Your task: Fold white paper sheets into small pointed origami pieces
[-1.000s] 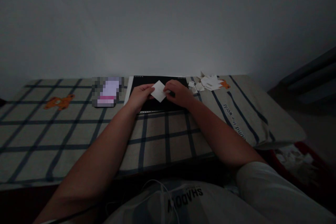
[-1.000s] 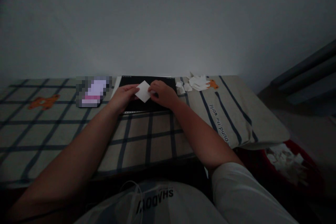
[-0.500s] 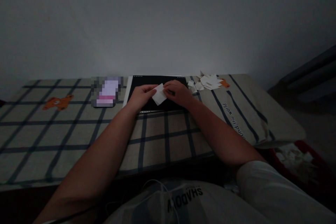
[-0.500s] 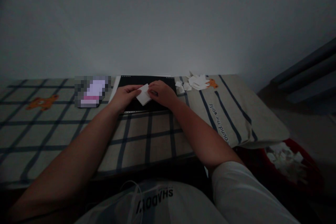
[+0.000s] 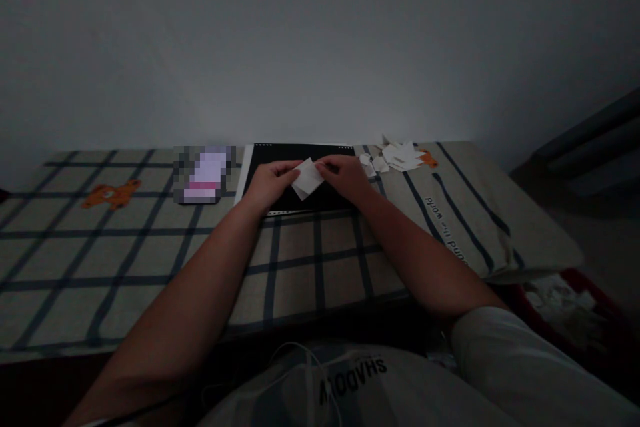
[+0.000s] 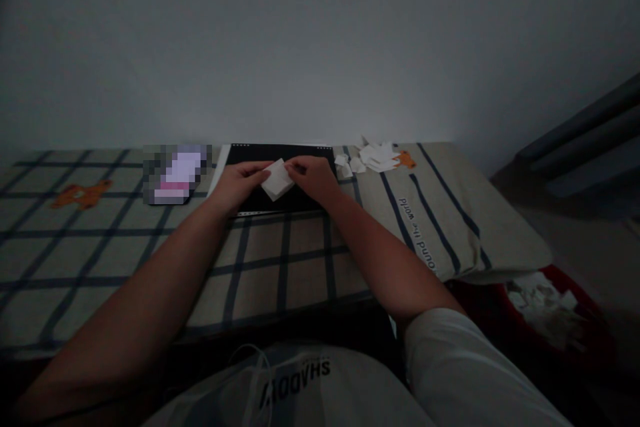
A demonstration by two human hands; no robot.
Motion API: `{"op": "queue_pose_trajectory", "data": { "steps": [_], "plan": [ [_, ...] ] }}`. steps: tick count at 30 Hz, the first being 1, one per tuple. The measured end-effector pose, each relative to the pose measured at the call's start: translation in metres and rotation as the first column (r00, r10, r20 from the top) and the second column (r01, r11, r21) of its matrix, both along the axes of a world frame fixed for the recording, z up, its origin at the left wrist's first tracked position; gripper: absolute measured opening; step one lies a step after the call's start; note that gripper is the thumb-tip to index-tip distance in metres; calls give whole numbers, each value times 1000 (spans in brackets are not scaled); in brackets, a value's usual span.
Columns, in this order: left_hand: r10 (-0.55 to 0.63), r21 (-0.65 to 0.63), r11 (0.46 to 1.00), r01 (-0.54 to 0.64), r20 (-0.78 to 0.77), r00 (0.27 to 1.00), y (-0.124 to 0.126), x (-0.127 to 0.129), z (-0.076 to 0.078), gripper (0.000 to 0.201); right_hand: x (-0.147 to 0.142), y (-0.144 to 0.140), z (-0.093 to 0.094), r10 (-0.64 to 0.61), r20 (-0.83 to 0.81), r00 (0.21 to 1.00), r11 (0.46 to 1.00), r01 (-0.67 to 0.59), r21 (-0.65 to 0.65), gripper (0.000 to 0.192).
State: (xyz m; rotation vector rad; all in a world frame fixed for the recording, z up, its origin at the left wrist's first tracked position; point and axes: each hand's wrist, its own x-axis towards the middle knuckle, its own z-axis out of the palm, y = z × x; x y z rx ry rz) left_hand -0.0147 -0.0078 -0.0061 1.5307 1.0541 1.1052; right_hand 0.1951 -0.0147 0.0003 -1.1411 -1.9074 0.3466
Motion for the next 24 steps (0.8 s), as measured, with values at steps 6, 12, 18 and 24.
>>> {"op": "queue_pose_trajectory", "data": {
  "steps": [6,12,18,24],
  "plan": [
    [-17,-20,1000,18,51,999,-3,2,4,49,-1,0,3,-42,-67,997,998,39,-42,16],
    [6,-14,1000,-6,25,1000,-4,2,4,45,-1,2,0,-35,-92,995,999,31,-42,15],
    [0,24,1000,1,-60,998,-2,0,4,43,-1,1,-1,-40,-85,996,996,33,-86,19],
    [1,31,1000,3,-100,995,-1,-1,2,43,0,2,-2,-30,-98,995,994,20,-105,18]
  ]
}}
